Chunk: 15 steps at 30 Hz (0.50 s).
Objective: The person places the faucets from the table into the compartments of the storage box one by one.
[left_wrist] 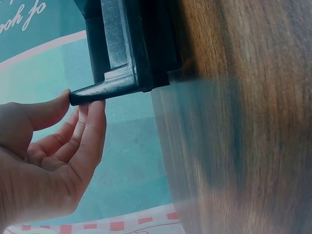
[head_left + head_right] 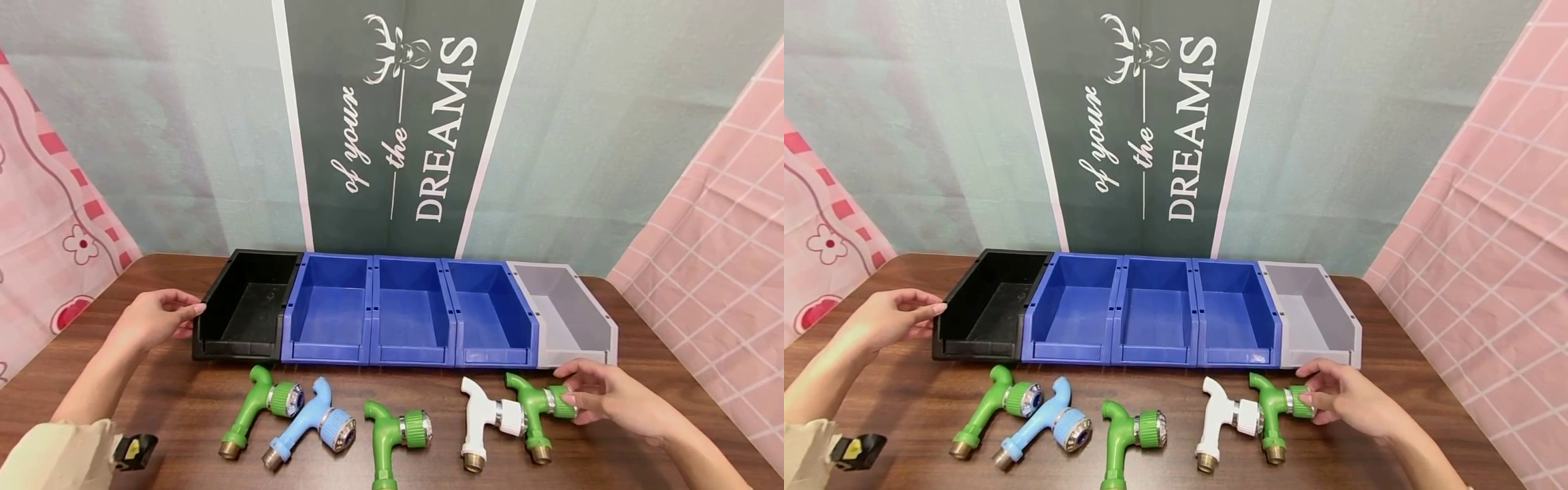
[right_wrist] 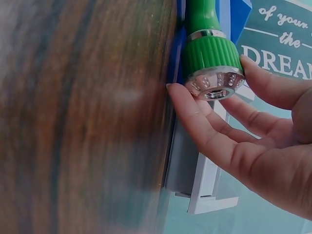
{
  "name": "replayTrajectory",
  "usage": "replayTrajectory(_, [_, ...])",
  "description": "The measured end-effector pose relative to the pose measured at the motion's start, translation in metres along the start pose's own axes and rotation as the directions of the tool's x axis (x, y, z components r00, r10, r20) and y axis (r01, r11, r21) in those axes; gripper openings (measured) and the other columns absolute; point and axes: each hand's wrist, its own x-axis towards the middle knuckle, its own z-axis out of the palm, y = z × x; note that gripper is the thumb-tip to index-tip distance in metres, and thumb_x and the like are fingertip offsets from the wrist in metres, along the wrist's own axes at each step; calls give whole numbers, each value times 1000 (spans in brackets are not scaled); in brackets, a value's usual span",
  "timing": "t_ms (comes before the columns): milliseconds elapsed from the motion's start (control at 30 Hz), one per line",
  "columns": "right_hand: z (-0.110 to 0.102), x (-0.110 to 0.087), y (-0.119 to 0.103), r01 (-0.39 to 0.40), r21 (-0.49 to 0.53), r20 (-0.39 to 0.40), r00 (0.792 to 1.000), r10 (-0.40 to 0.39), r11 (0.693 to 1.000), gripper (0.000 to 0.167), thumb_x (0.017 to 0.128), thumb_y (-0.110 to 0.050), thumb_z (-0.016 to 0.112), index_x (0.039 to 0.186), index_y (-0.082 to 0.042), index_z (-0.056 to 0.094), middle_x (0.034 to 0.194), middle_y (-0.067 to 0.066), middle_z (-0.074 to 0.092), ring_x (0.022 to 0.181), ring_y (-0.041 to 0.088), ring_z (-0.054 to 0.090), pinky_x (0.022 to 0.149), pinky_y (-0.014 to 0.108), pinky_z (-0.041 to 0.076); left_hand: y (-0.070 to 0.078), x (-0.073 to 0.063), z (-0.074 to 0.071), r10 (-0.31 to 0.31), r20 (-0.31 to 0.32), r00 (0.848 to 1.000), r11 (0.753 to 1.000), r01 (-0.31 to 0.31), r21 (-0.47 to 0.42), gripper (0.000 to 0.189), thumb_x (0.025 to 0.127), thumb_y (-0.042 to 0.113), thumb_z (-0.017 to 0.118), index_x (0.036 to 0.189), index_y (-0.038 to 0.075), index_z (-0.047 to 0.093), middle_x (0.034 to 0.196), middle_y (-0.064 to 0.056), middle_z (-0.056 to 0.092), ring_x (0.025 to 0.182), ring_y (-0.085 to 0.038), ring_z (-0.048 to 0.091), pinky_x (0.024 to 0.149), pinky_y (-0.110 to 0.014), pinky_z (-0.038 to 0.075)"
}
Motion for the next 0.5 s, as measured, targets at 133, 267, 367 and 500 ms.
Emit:
replayTrajectory(133, [1,-1,-1,-14,27,-24,1000,15,1000,28,90,3,51,113,-12,54,94,12,50,79,14,59,63,46,53,-1,0,0,0,2,1000,1000,0,-5,38,91,19,57,104,-16,52,78,-6,61,64,-12,58,61,-30,55])
replayTrajectory(267, [0,-2,-1,27,74,-30,999,-25,997,35,90,7,49,112,-20,55,96,10,51,81,15,61,63,47,53,-1,-1,0,0,1,1000,1000,0,-2,38,91,20,57,105,-16,52,78,-6,61,64,-11,58,60,-30,55])
replayTrajectory(367, [-3,-3,0,60,109,-14,998,-58,992,39,91,9,46,113,-23,55,98,5,53,83,15,61,64,48,52,0,-1,0,-1,1,1000,1000,1,2,39,91,20,57,104,-16,52,78,-6,61,64,-11,58,60,-30,55])
replayTrajectory(500, [-6,-5,-1,64,111,-20,998,-62,992,39,90,9,47,115,-20,54,99,6,54,83,16,61,65,48,52,0,-1,0,2,-1,1000,1000,-2,7,38,91,20,57,104,-16,53,78,-6,60,64,-11,57,60,-30,55])
